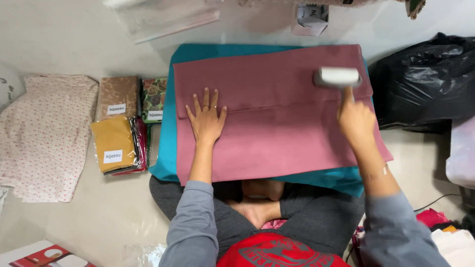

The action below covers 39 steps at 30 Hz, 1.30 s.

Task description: Use a lint roller to clean a piece of fabric and then fold it neatly.

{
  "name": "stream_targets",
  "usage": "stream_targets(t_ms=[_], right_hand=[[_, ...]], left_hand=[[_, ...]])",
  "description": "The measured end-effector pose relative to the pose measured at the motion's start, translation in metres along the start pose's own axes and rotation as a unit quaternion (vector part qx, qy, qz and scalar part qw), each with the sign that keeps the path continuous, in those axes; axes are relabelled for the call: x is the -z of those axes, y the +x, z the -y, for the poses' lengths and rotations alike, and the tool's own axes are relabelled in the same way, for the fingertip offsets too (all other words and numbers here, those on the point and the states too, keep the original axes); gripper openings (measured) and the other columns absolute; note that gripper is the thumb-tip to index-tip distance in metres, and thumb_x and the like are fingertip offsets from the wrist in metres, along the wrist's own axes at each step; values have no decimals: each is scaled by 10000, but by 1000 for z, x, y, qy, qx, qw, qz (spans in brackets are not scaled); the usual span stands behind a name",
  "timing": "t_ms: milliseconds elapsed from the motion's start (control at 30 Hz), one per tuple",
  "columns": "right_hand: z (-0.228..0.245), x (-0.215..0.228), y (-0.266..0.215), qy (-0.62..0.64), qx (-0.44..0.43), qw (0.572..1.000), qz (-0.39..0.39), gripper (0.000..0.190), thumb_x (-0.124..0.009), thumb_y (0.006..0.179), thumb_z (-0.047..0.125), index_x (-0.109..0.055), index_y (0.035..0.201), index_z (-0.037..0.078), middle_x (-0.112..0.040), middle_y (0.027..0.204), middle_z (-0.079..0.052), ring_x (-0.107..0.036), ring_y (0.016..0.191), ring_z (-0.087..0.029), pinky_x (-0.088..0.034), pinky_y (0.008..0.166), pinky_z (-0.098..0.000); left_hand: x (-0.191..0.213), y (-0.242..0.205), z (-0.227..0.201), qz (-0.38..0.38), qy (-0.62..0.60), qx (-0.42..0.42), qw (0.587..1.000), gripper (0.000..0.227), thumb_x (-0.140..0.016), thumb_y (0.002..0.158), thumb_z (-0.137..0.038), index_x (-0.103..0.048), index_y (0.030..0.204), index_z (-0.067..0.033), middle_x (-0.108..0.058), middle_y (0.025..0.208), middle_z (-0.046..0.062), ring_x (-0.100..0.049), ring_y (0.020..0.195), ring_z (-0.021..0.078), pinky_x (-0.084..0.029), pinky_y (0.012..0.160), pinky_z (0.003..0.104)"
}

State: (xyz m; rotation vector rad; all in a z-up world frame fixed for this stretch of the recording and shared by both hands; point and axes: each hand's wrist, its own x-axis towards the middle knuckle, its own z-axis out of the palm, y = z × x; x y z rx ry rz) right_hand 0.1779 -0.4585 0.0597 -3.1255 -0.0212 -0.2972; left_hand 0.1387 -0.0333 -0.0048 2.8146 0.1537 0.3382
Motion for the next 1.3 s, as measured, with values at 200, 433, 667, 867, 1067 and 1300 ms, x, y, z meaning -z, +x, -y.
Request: stream_targets(t_ms=[200,433,667,867,1067,1300], right_hand=[[-12,3,10,-42,-14,998,37,652,-557,1005,332,-373,1600,141,-703,829,-303,-704,729,-497,-564,620,-609],[-39,-46,98,14,21,999,-30,601,-554,1026,308,-420,1587,137,-706,938,-318,-690,777,-533,-549,656,-633],[-23,18,-13,-5,-37,999,39,626,-569,1013,354,-397,1598,215,-701,878,-334,-689,768,-544,-547,654,-645],[-36,14,1,23,-50,997,49,637,-582,1003,371,-399,1606,279,-704,912,-333,-681,815,-563,-545,711,-654],[-42,-31,95,48,-9,999,2,642,-580,984,340,-412,1601,282,-679,1007,-365,-664,869,-578,-539,736,-658],[-37,-9,36,67,-28,997,31,670,-570,982,328,-381,1624,293,-693,978,-353,-668,878,-579,-533,767,-671]], left_hand=[[1,-1,-2,8,9,9,1000,668,-480,1008,-519,-361,1606,-246,-245,1698,55,-151,1556,414,-50,1195,699],[3,0,-2,20,10,20,1000,671,-474,1003,-534,-343,1606,-268,-236,1699,39,-138,1559,395,-21,1189,706],[6,0,-4,33,7,22,999,676,-474,1005,-540,-336,1609,-269,-237,1697,42,-134,1562,390,-20,1193,703],[5,-1,-4,25,7,22,999,681,-478,1006,-537,-340,1613,-261,-242,1699,47,-136,1561,399,-28,1196,706],[7,0,-4,21,13,21,999,674,-475,1006,-542,-343,1606,-265,-244,1697,43,-139,1561,397,-36,1196,699],[4,-2,-2,23,13,14,1000,680,-469,1009,-543,-332,1614,-265,-238,1698,43,-148,1557,397,-40,1197,693]])
